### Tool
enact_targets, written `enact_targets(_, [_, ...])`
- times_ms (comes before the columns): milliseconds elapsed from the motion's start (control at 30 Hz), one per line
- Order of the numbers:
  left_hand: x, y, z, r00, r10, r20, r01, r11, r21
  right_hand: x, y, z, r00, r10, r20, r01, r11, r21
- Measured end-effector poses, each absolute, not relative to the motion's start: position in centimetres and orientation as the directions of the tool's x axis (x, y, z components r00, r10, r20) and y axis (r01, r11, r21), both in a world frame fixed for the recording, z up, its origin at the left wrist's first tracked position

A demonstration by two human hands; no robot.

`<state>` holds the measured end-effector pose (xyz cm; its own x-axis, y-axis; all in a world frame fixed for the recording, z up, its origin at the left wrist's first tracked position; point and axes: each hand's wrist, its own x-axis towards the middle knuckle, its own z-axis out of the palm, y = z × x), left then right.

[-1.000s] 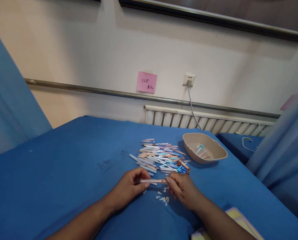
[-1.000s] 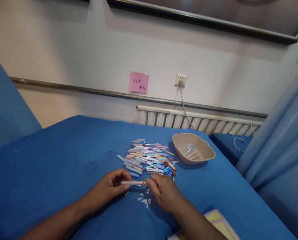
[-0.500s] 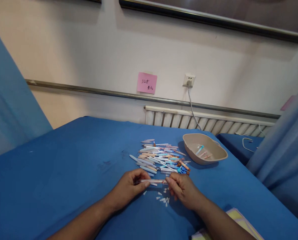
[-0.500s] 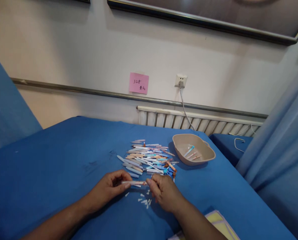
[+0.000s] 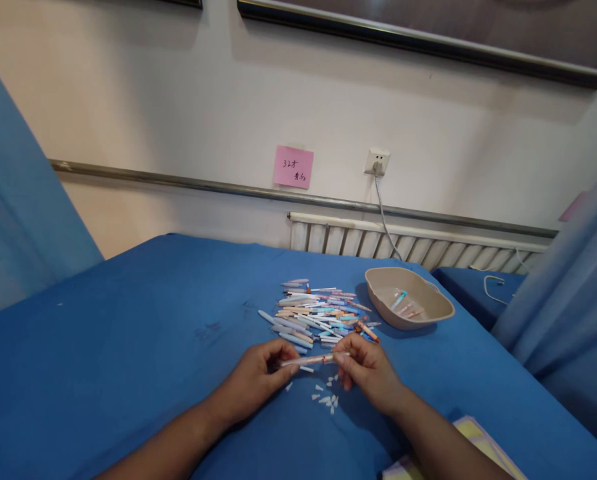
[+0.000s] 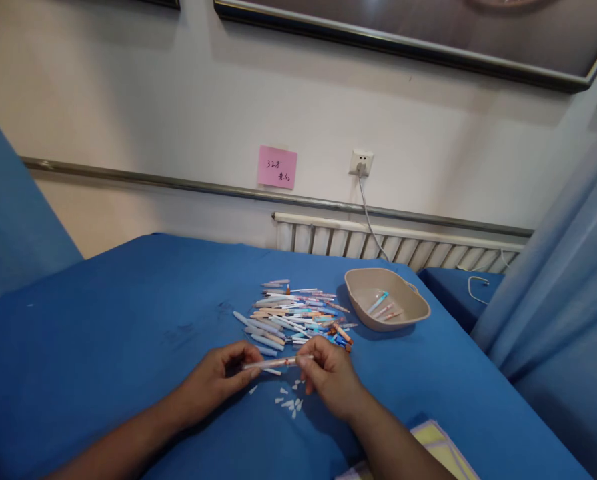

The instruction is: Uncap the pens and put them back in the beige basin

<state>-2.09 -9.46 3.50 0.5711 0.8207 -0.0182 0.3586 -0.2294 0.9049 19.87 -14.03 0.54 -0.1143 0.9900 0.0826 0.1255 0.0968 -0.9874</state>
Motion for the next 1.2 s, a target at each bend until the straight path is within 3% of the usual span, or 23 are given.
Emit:
enact_targets(167, [-2.3, -9.9, 3.5, 0.627, 0.777, 0.054, 0.475, -0.437, 0.764, 19.4, -14.2, 0.9, -0.119, 0.987, 0.11, -0.002, 0.11, -0.994])
enact_targets(333, [-2.3, -9.9, 3.3, 0.654, 0.754, 0.066, 0.496, -0.493, 0.715, 19.5, -14.2, 0.4, -0.089, 0.988, 0.129, -0.043, 0.126, -0.991])
enact_targets(667, [-2.3, -9.7, 3.4, 0.656, 0.754, 0.019, 0.544, -0.491, 0.681, 19.7, -14.4, 0.2, 0.089, 0.979, 0.183, 0.18, 0.165, -0.97])
enact_targets(900, [-2.1, -10.3, 3.7, 0.713, 0.7, -0.045, 0.499, -0.461, 0.733, 19.9, -14.3, 0.6, 0.179, 0.931, 0.317, 0.306, 0.254, -0.918])
enact_targets(1033, [-2.1, -10.2, 3.4, 0.703, 0.71, -0.043, 0.507, -0.458, 0.73, 19.7, -15.0, 1.1, 0.108, 0.875, 0.472, 0.456, 0.378, -0.806])
enact_targets(1200, [-2.3, -9.8, 2.7, 0.681, 0.732, 0.011, 0.507, -0.482, 0.714, 19.0, -16.2, 1.7, -0.006, 0.692, 0.722, 0.558, 0.602, -0.572])
